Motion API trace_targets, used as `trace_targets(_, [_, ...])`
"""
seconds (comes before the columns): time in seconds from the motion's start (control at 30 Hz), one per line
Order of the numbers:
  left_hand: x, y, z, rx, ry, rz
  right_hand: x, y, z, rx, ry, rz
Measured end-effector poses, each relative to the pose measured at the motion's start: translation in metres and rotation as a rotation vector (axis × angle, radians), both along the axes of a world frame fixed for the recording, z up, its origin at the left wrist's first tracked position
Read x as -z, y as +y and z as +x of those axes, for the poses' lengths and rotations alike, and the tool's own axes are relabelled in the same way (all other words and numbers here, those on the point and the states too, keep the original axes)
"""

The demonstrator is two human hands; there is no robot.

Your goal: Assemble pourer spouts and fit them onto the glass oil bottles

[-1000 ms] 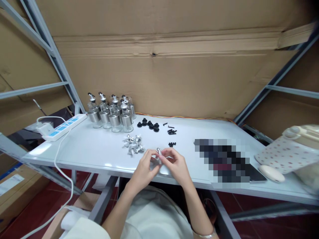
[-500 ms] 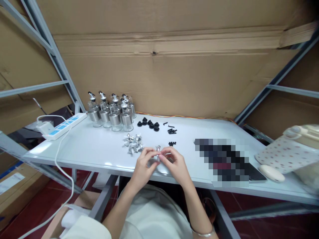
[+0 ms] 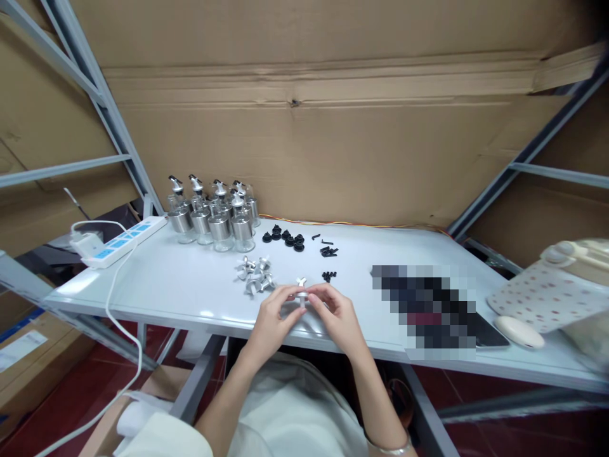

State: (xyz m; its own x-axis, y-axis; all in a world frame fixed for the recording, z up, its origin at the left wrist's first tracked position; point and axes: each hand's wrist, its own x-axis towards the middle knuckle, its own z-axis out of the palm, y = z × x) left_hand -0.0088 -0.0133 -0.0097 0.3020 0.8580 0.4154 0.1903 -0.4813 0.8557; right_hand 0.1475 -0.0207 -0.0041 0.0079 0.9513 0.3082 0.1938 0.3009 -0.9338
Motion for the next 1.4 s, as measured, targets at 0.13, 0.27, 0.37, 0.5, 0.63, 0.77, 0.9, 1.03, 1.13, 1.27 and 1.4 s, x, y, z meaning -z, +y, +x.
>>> trace_targets(0.13, [-0.001, 0.000, -0.001, 0.011, 0.019, 0.000, 0.000, -0.001, 0.001, -0.006, -0.031, 0.008])
trace_targets(0.27, [-0.002, -0.001, -0.002, -0.015, 0.064, 0.024, -0.002, -0.001, 0.001, -0.010, -0.096, 0.022])
trace_targets(0.37, [-0.001, -0.001, -0.002, -0.020, 0.073, 0.020, -0.002, -0.002, 0.001, -0.011, -0.111, 0.031])
trace_targets(0.5, [-0.001, 0.000, -0.002, -0.008, 0.069, 0.031, -0.002, -0.003, 0.000, -0.013, -0.115, 0.040])
trace_targets(0.63, [-0.003, -0.001, -0.001, 0.007, 0.067, 0.032, -0.001, 0.001, 0.002, 0.056, -0.123, 0.046])
trace_targets(0.77, [-0.003, -0.003, -0.001, 0.007, 0.080, 0.005, 0.003, 0.011, 0.013, 0.432, -0.423, 0.184])
trace_targets(0.9, [0.003, -0.002, 0.001, -0.014, 0.043, -0.073, 0.009, 0.015, 0.020, 0.544, -0.831, 0.131])
trace_targets(1.03, [0.008, 0.000, 0.002, 0.002, 0.024, -0.136, 0.011, 0.012, 0.017, 0.520, -0.990, 0.040])
trace_targets(1.13, [0.009, 0.001, 0.003, 0.003, 0.028, -0.125, 0.011, 0.010, 0.015, 0.503, -1.018, 0.031])
trace_targets(1.27, [0.007, 0.000, 0.002, 0.000, 0.083, -0.100, 0.012, 0.011, 0.018, 0.505, -0.991, 0.073])
trace_targets(1.4, [0.006, 0.000, 0.001, -0.013, 0.124, -0.085, 0.015, 0.013, 0.020, 0.503, -0.954, 0.117])
